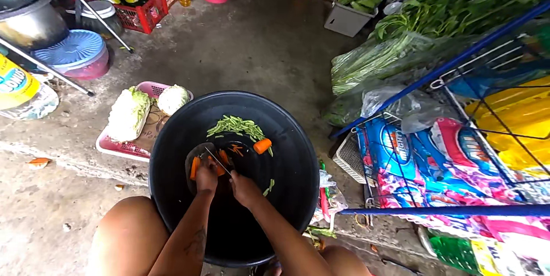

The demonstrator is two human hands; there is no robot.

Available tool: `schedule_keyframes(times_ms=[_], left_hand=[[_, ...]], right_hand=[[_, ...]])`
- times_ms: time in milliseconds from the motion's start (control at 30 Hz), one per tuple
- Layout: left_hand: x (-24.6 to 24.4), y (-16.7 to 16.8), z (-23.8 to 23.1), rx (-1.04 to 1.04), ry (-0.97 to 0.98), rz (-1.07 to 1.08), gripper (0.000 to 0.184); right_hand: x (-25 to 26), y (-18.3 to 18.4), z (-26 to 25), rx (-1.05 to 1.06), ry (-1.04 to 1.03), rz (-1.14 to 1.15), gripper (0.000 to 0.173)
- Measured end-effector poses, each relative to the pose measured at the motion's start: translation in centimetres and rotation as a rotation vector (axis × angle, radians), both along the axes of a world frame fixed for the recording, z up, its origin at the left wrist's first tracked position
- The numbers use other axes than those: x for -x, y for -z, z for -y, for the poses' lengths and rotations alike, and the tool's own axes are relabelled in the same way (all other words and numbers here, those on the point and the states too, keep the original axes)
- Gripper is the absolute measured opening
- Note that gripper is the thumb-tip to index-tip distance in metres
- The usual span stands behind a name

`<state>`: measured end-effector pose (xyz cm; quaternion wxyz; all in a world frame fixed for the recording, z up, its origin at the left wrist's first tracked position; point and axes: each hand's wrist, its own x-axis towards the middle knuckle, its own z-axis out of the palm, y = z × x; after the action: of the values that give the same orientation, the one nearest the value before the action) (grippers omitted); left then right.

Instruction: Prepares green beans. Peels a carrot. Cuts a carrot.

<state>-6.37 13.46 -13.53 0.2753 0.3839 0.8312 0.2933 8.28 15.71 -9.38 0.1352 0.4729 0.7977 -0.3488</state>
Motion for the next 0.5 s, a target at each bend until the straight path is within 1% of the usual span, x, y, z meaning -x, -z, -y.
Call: schedule_keyframes(times_ms=[167, 367, 500], left_hand=[[-0.1, -0.2, 0.1, 0.026, -0.013, 0.007, 0.019], [-0.3, -0.3, 0.0, 0.042, -0.005, -0.016, 0.019], [-0.2, -0.6, 0.1, 0.069, 0.024, -0.036, 0.02]], right_hand=[[0.1, -0.1, 0.3, -0.011, 0.002, 0.069, 0.041], [1.3, 0.9, -0.2, 0.017, 0.053, 0.015, 0.043], [2.4, 0.7, -0.2, -0.001, 0.079, 0.039, 0.045]])
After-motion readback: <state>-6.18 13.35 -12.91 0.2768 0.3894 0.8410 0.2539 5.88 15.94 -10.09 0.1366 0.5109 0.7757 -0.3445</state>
